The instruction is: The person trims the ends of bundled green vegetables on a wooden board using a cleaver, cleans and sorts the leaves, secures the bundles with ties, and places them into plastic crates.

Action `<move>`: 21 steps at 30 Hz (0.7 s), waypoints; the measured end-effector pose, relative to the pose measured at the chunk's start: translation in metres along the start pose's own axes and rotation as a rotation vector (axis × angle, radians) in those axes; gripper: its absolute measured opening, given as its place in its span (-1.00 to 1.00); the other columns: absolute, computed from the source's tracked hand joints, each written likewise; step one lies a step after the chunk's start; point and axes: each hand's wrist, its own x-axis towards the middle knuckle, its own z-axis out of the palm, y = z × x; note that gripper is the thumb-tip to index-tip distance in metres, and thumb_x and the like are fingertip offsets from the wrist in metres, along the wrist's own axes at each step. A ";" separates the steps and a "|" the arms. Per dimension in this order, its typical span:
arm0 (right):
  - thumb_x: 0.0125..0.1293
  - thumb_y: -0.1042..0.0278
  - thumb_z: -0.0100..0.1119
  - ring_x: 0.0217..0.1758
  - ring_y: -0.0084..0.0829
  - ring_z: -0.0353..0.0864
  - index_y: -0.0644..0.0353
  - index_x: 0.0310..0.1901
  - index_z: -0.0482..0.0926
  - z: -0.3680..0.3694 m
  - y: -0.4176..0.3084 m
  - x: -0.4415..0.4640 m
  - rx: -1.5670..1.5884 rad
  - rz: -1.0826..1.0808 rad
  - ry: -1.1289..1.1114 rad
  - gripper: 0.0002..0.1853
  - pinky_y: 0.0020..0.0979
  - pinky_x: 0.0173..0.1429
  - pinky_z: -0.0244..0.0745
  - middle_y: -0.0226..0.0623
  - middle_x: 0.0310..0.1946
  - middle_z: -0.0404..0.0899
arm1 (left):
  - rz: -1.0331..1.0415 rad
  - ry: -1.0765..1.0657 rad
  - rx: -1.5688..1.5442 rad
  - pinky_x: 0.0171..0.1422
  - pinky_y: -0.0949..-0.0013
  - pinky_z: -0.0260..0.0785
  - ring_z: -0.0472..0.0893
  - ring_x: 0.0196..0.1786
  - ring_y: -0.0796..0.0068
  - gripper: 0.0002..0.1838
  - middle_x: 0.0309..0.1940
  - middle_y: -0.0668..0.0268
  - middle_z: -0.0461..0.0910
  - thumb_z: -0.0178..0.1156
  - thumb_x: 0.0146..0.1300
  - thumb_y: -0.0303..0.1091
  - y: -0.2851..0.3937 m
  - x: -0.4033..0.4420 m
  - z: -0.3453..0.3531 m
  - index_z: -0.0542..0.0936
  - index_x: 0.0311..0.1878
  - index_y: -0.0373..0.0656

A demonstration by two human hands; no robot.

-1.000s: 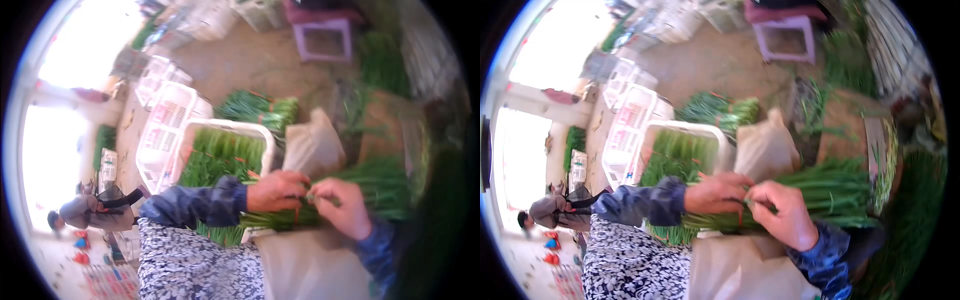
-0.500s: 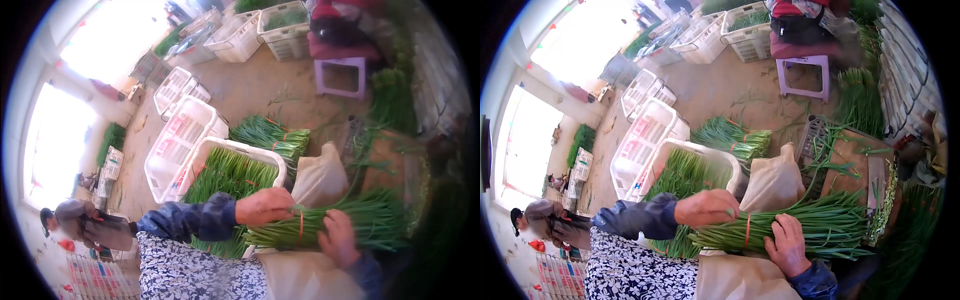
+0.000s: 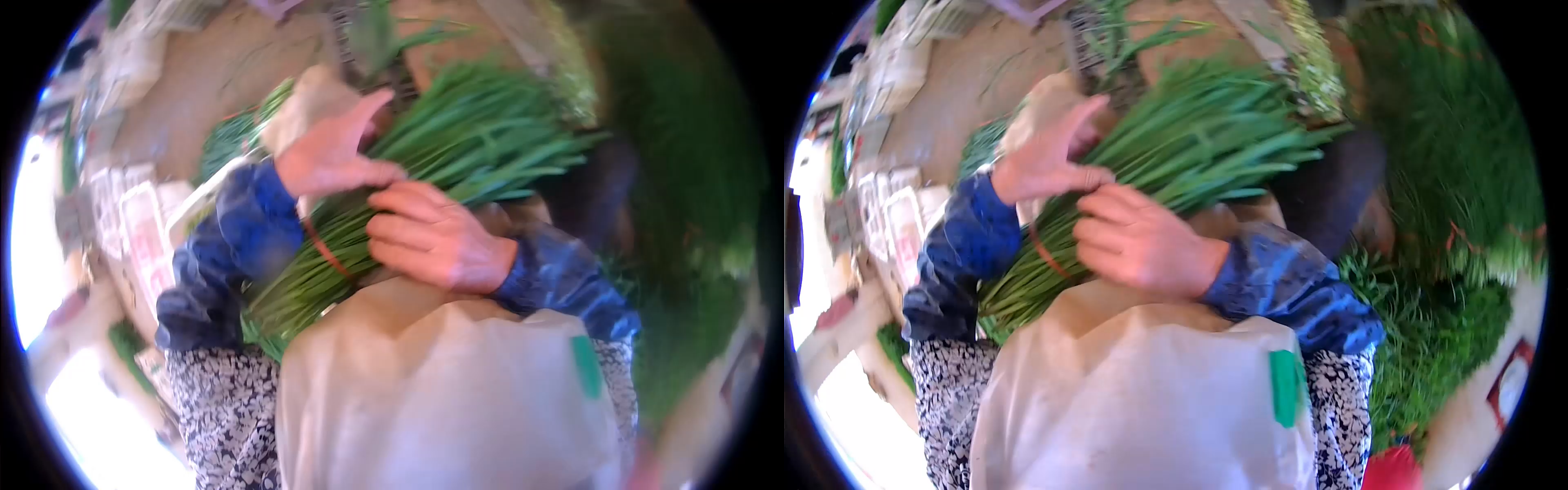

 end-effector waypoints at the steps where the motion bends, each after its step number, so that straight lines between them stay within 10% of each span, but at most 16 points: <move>1: -0.09 0.45 0.24 -0.02 -0.09 0.56 0.31 -0.25 0.57 0.000 -0.001 -0.004 0.033 -0.045 0.045 -0.71 -0.12 0.05 0.53 -0.13 -0.15 0.53 | 0.026 0.009 -0.012 0.23 0.23 0.40 0.61 0.05 0.12 -0.02 -0.03 -0.06 0.60 0.45 0.06 -0.12 0.004 0.000 0.015 0.14 0.46 -0.26; 8: -0.09 0.29 0.33 0.00 -0.10 0.50 0.31 -0.10 0.53 0.008 0.011 0.032 -0.135 0.145 0.062 -0.53 -0.15 0.09 0.45 -0.13 -0.14 0.49 | -0.128 0.330 -0.387 0.30 0.34 0.34 0.55 0.14 0.32 -0.13 0.12 0.18 0.53 0.25 -0.07 -0.63 -0.008 -0.022 -0.029 0.21 0.42 -0.29; 17: -0.01 0.11 0.36 -0.06 -0.26 0.45 0.31 -0.05 0.55 0.008 0.002 0.006 -0.204 0.347 -0.099 -0.46 -0.25 0.03 0.29 -0.23 -0.15 0.51 | -0.135 0.727 -0.833 0.17 0.35 0.44 0.60 0.01 0.36 -0.22 0.04 0.14 0.55 0.13 -0.08 -0.73 0.000 -0.073 -0.019 0.26 0.34 -0.32; 21: -0.03 0.07 0.38 0.04 -0.13 0.45 0.26 0.03 0.54 -0.015 0.008 0.008 -0.241 0.209 -0.071 -0.40 -0.19 0.05 0.38 -0.16 0.02 0.51 | -0.090 0.667 -0.813 0.25 0.32 0.41 0.56 0.15 0.32 -0.01 0.19 0.04 0.48 0.15 -0.07 -0.72 0.006 -0.057 -0.004 -0.01 0.51 -0.29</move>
